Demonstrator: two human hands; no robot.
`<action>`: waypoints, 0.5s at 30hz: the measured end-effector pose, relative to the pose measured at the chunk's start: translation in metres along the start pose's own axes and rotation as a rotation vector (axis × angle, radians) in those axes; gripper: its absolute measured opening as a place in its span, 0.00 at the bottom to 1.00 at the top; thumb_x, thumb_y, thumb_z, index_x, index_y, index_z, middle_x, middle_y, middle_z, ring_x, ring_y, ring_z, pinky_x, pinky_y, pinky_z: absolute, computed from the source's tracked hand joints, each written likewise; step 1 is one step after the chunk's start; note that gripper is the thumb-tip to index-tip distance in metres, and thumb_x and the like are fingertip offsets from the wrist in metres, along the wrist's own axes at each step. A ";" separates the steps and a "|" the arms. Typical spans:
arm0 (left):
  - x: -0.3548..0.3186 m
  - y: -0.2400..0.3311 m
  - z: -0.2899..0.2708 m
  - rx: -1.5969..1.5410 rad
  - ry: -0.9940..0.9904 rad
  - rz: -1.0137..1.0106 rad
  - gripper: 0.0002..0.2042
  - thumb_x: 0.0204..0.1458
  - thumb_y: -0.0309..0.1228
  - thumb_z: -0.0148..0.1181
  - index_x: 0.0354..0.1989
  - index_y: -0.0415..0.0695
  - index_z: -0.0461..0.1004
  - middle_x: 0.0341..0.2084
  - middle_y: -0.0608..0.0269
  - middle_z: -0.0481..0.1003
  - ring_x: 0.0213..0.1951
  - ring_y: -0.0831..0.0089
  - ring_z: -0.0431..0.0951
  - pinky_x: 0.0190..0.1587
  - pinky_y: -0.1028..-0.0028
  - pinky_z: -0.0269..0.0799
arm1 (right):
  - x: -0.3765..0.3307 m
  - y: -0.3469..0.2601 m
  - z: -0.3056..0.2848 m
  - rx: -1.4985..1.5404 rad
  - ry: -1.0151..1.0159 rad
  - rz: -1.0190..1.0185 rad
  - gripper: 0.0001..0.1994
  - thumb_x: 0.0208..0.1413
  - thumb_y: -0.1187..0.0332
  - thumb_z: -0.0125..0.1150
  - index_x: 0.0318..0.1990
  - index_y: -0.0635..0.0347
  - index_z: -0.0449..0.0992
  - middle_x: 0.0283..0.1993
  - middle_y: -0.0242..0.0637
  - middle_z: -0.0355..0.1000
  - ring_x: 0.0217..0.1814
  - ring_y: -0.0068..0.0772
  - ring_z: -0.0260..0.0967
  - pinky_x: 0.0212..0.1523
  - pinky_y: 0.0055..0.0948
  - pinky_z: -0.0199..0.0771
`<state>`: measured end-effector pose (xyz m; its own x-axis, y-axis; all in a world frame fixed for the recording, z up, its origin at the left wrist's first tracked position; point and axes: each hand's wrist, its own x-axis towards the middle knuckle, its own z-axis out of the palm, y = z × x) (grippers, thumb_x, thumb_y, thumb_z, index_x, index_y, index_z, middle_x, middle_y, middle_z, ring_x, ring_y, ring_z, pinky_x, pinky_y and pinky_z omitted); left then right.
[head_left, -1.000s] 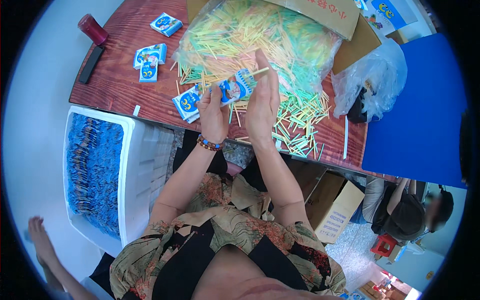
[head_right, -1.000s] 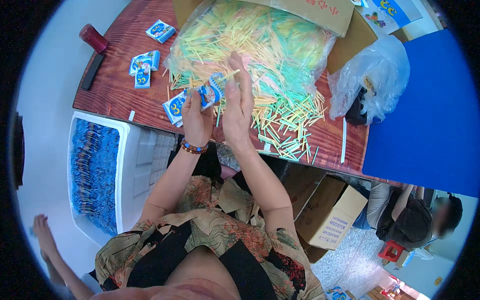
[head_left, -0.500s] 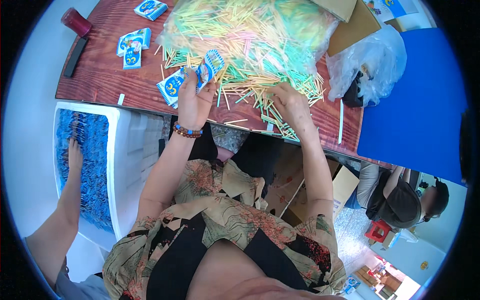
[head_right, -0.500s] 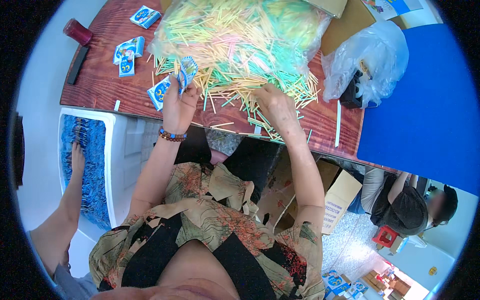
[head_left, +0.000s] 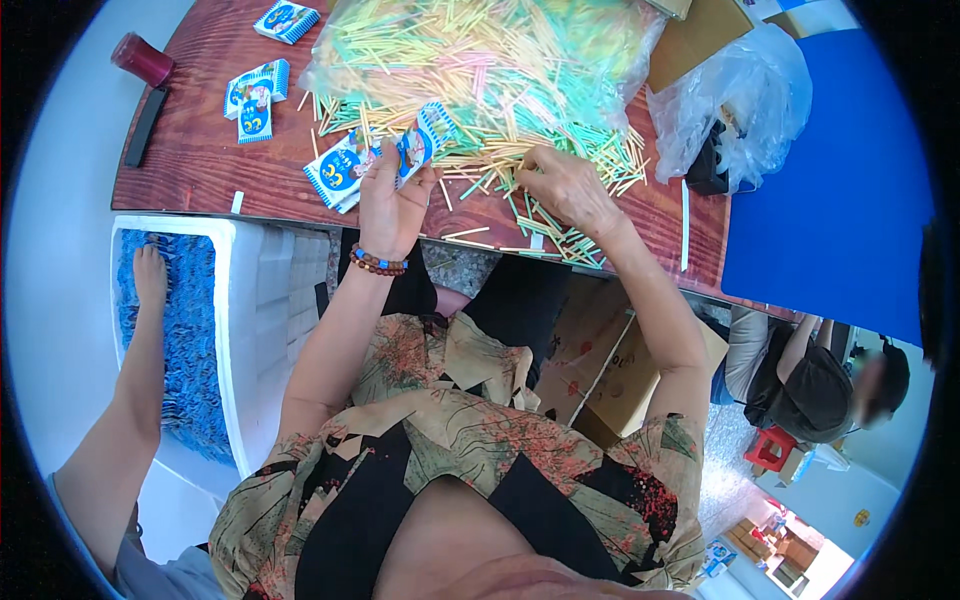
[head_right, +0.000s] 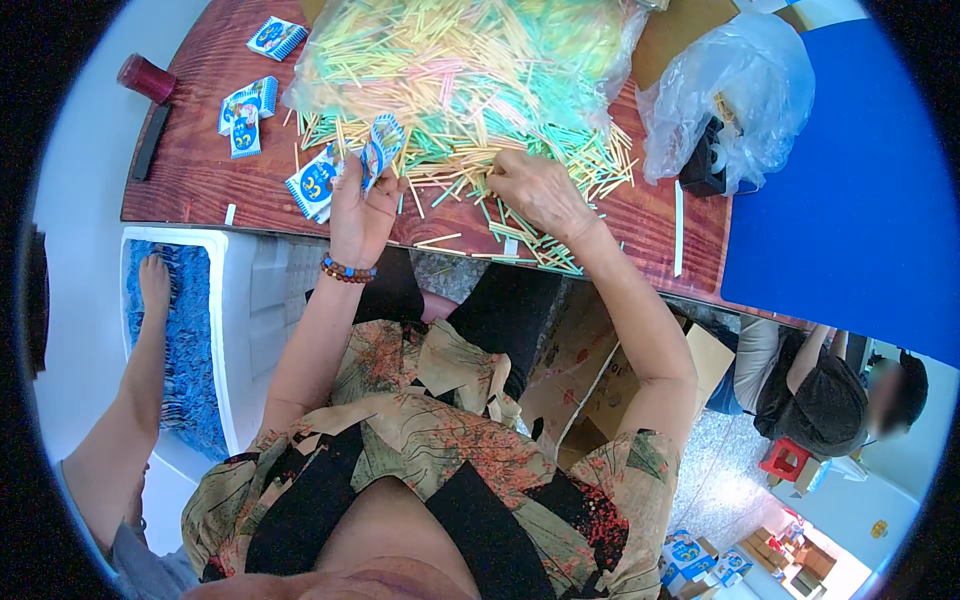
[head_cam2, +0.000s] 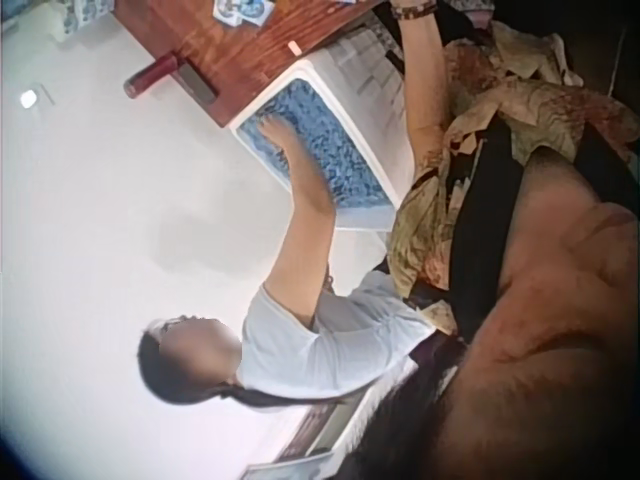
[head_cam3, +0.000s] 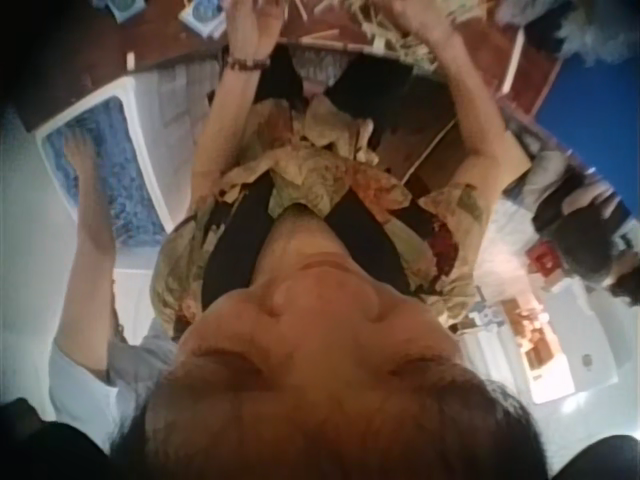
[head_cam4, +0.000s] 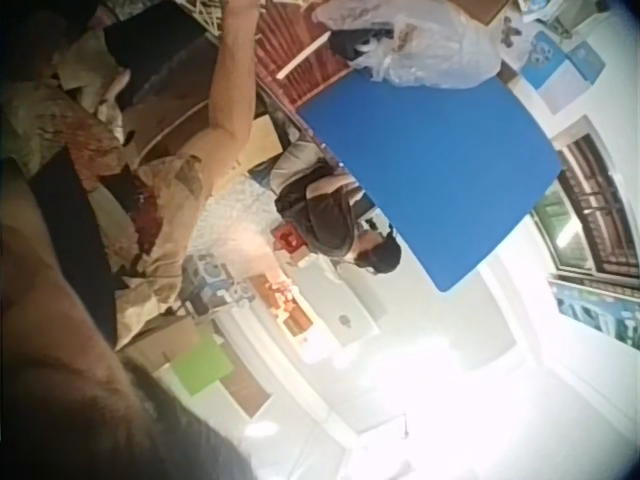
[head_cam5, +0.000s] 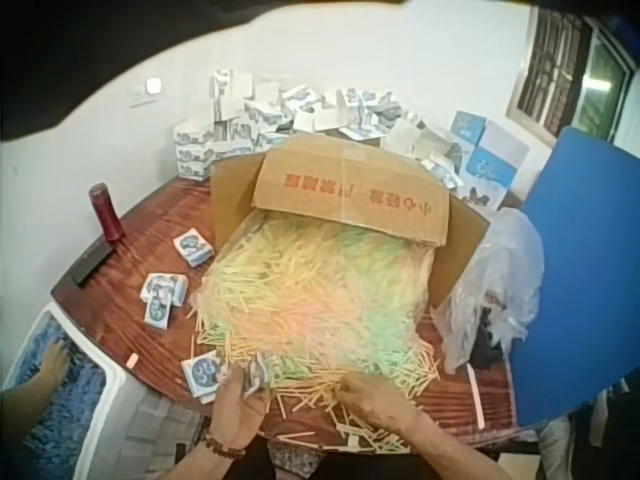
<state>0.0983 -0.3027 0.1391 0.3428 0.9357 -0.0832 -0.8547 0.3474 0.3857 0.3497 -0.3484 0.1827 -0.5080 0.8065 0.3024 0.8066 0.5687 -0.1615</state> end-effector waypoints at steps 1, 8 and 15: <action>0.000 -0.001 0.000 0.001 -0.002 -0.002 0.10 0.62 0.36 0.51 0.41 0.42 0.74 0.36 0.63 0.78 0.35 0.74 0.78 0.45 0.69 0.74 | -0.002 0.001 0.001 0.001 0.002 -0.002 0.02 0.47 0.73 0.59 0.30 0.55 0.74 0.35 0.33 0.69 0.33 0.37 0.71 0.30 0.35 0.72; 0.006 -0.004 -0.001 0.014 -0.012 -0.027 0.11 0.62 0.37 0.52 0.40 0.41 0.74 0.34 0.63 0.78 0.34 0.74 0.78 0.45 0.69 0.74 | -0.008 0.008 -0.012 0.240 0.047 0.206 0.06 0.52 0.73 0.60 0.38 0.57 0.77 0.39 0.35 0.72 0.39 0.36 0.72 0.38 0.30 0.72; 0.003 -0.001 0.015 0.107 0.055 -0.009 0.11 0.62 0.36 0.51 0.41 0.41 0.73 0.36 0.62 0.78 0.36 0.72 0.79 0.42 0.69 0.76 | 0.019 -0.008 -0.033 1.198 0.418 0.746 0.01 0.57 0.77 0.58 0.35 0.62 0.75 0.36 0.34 0.74 0.33 0.21 0.73 0.27 0.18 0.71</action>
<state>0.1067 -0.3009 0.1525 0.3261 0.9355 -0.1362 -0.8039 0.3502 0.4806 0.3435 -0.3425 0.2208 0.1948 0.9808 0.0114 0.0045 0.0107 -0.9999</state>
